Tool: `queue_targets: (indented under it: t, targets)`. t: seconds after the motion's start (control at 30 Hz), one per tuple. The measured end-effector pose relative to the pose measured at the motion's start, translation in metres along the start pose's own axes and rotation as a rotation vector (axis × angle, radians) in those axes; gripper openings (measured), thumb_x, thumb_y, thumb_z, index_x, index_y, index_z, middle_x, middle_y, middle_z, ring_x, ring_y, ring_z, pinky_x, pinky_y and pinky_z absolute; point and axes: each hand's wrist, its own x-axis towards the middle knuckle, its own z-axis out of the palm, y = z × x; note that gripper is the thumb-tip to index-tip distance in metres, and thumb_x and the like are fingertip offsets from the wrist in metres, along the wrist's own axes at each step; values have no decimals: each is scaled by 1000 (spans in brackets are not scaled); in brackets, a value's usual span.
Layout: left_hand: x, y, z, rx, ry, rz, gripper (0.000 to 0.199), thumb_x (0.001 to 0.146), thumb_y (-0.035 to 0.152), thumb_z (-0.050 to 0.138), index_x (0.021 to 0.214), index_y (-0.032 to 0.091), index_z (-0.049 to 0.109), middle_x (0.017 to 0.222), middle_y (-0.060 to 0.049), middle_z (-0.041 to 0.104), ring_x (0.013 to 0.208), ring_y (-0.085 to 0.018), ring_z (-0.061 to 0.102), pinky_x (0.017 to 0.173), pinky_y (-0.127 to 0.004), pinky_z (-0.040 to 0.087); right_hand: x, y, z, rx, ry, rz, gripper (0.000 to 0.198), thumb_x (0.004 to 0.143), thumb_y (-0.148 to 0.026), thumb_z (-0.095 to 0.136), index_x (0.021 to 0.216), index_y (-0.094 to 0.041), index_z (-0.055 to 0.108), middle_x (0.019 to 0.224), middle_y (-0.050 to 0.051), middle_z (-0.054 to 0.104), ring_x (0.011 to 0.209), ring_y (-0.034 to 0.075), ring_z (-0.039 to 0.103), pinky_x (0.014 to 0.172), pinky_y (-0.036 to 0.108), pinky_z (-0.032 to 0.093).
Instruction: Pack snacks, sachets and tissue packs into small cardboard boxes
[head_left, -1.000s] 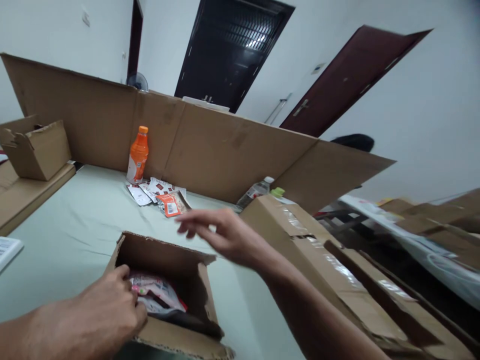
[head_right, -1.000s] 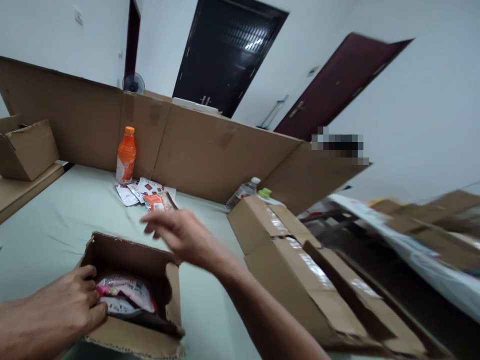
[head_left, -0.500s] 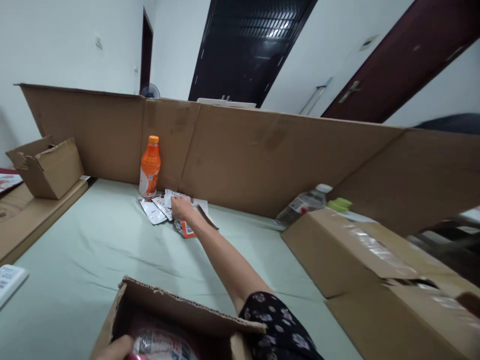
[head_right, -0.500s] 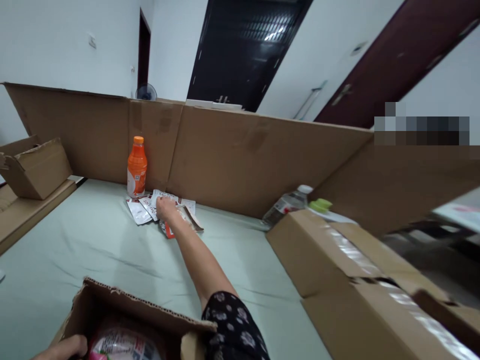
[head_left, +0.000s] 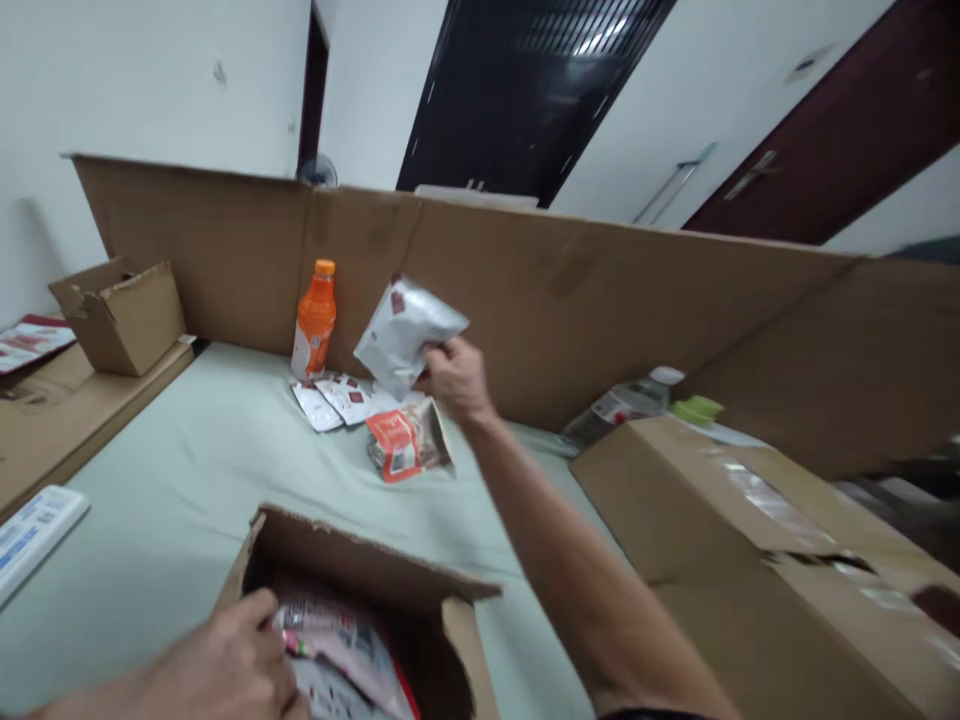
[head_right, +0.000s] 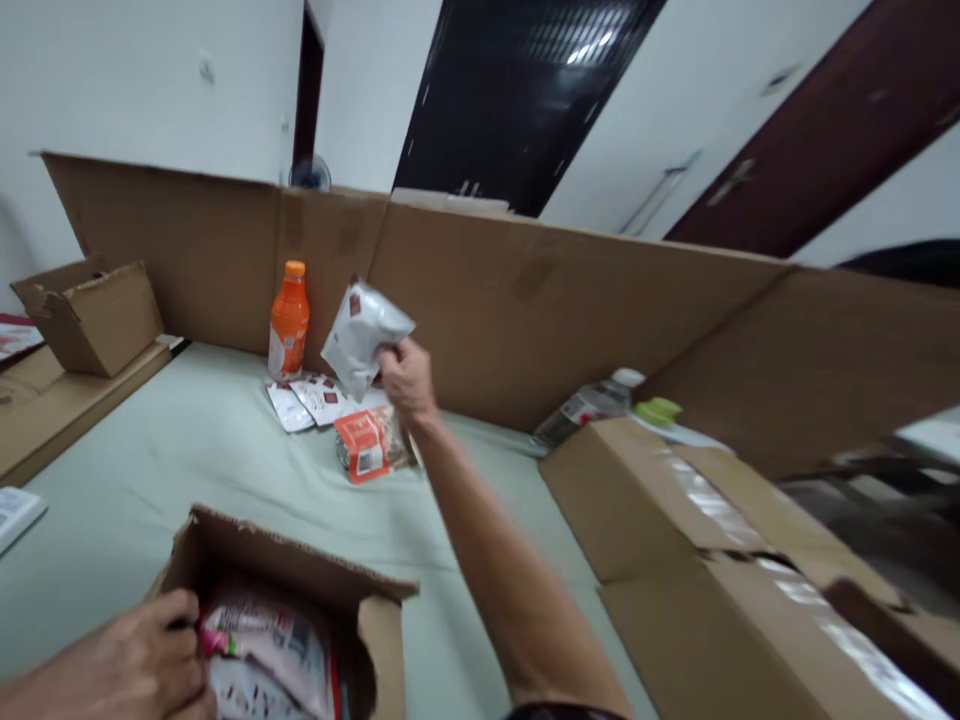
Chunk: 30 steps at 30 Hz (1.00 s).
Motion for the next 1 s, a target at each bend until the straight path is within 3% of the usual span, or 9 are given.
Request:
queue_targets:
  t: [0.1, 0.2, 0.3, 0.43, 0.57, 0.63, 0.73, 0.83, 1.0]
  targets:
    - [3, 6, -33, -59, -45, -32, 7, 91, 20, 69, 86, 22, 64, 76, -3, 71, 71, -21, 61, 89, -41, 41, -58, -34, -54, 119, 136, 37, 35, 103, -52, 42, 119, -34, 66, 115, 4, 75, 97, 24, 72, 81, 41, 62]
    - [8, 5, -51, -119, -104, -33, 12, 85, 11, 69, 84, 22, 64, 77, -2, 71, 75, -23, 62, 89, -42, 39, -121, -86, -94, 301, 273, -160, 5, 92, -41, 68, 91, -40, 73, 96, -4, 77, 91, 24, 73, 84, 40, 60]
    - [10, 4, -56, -116, -128, -8, 18, 79, 4, 67, 78, 21, 62, 74, -1, 70, 73, -23, 61, 85, -42, 39, -163, -133, -108, 164, 47, -305, 21, 94, -26, 63, 84, -41, 74, 75, -6, 72, 68, 21, 69, 66, 35, 57]
    - [8, 7, -54, -56, -57, -5, 17, 78, 3, 67, 80, 20, 66, 80, -3, 74, 86, -26, 65, 89, -43, 39, -179, -161, -75, -110, -449, -306, 25, 93, -18, 49, 87, -28, 71, 65, -2, 66, 52, 14, 53, 50, 26, 40]
    - [7, 9, -51, -4, -88, -15, 15, 79, 5, 67, 79, 19, 70, 76, -4, 75, 80, -26, 67, 92, -45, 40, -173, -168, -23, -525, -746, -251, 18, 87, -15, 55, 94, -17, 71, 71, 3, 70, 54, 13, 51, 52, 27, 28]
    - [6, 8, -49, -10, -115, -37, 16, 79, 5, 68, 77, 20, 71, 73, -2, 75, 75, -24, 66, 89, -44, 41, -168, -171, -15, -642, -821, -254, 17, 86, -14, 57, 96, -14, 72, 74, 7, 73, 56, 15, 54, 52, 29, 25]
    - [5, 6, -46, -26, -83, -24, 16, 77, 5, 69, 79, 20, 71, 75, -3, 76, 75, -24, 68, 90, -44, 42, -162, -180, -27, -737, -837, -193, 21, 85, -13, 58, 99, -14, 73, 78, 10, 76, 61, 18, 62, 51, 30, 24]
    - [4, 5, -47, 6, -59, -20, 16, 75, 5, 70, 77, 20, 70, 73, -3, 75, 73, -24, 67, 89, -43, 42, -159, -184, -34, -821, -866, -194, 23, 86, -10, 57, 99, -13, 75, 82, 12, 79, 69, 21, 70, 53, 28, 31]
    - [6, 6, -54, 41, -139, -43, 15, 75, 5, 70, 76, 19, 70, 72, -3, 74, 67, -23, 65, 85, -43, 43, -153, -177, 6, -807, -989, -260, 28, 95, -7, 52, 104, -11, 79, 100, 19, 80, 91, 26, 77, 69, 29, 50]
